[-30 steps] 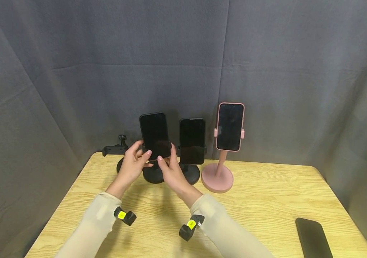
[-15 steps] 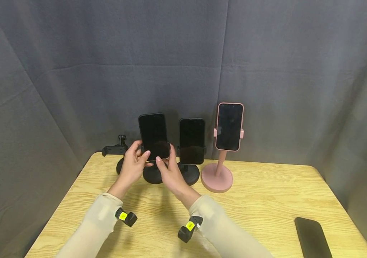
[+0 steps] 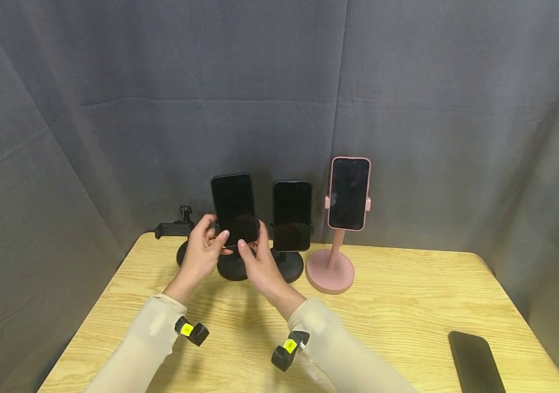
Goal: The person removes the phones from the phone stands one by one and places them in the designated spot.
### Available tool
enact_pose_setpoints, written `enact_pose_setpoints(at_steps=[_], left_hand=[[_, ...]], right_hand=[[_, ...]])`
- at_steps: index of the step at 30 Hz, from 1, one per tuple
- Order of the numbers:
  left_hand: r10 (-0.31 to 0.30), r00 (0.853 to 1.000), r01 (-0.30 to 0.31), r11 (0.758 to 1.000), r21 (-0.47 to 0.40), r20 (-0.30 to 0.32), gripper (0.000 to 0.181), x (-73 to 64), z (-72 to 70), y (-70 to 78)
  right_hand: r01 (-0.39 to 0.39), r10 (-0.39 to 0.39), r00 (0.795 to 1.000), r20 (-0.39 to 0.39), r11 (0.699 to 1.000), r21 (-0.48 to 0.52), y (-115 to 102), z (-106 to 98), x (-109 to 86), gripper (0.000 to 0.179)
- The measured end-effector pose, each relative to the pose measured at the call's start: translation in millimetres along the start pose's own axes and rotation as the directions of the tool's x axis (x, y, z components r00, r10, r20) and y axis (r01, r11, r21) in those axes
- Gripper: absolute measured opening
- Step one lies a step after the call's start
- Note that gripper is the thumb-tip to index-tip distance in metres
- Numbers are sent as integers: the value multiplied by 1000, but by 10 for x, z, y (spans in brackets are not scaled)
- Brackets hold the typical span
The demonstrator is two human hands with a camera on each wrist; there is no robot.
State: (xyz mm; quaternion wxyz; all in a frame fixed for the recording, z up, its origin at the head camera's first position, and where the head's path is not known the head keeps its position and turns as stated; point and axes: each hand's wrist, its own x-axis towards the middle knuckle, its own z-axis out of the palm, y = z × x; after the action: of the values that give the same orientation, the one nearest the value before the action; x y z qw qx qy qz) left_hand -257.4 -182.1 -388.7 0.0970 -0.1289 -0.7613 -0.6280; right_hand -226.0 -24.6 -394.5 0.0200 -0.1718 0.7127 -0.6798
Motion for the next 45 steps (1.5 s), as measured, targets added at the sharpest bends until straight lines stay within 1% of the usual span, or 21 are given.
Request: enact_pose_setpoints(at_steps=[3,7,10,13,16,22,26,29,32,37,40,45], left_hand=[[13,1000,-13,1000,1,-3,34,-11,2,9],[35,999,-35,999,-3,-3,34,-44,-5,27],[37,999,-37,999,0,5,35,-74,-17,39],[34,999,-34,999,-3,3,31,-101,-22,55],[33,999,-33,999,-18,-9,27,-128,-26,73],[28,1000,-29,998,-59,-13,24,-181,-38,124],[37,999,-37,998,-55,-1,24,-220,-57,166],[64,998,-63,997,-45,16,25,-251,-75,198],[106,994,-105,994,-37,35,26,-290,-89,230],[169,984,-170,986,1,62,29,-355,-110,281],[188,980,-189,982,16,71,29,-391,-102,314],[213,974,-214,977,5,76,28,-442,-71,373]], right_hand=[[0,0,1000,-14,1000,-11,0,0,-5,59],[-13,14,999,-33,1000,10,-15,11,-9,60],[-35,36,998,-48,999,23,-34,19,-24,63],[-49,49,996,-67,999,10,-51,25,-45,64],[-43,43,995,-88,999,-2,-68,32,-61,62],[5,-6,990,-139,1000,-8,-91,37,-81,55],[39,-40,986,-159,999,-6,-124,20,-83,47],[65,-68,985,-159,998,-24,-153,-9,-94,45],[88,-95,984,-152,995,-48,-167,-38,-109,45],[161,-168,974,-149,985,-56,-189,-77,-130,34],[190,-194,970,-145,981,-40,-195,-109,-149,27],[226,-228,964,-134,974,-28,-194,-164,-186,25]])
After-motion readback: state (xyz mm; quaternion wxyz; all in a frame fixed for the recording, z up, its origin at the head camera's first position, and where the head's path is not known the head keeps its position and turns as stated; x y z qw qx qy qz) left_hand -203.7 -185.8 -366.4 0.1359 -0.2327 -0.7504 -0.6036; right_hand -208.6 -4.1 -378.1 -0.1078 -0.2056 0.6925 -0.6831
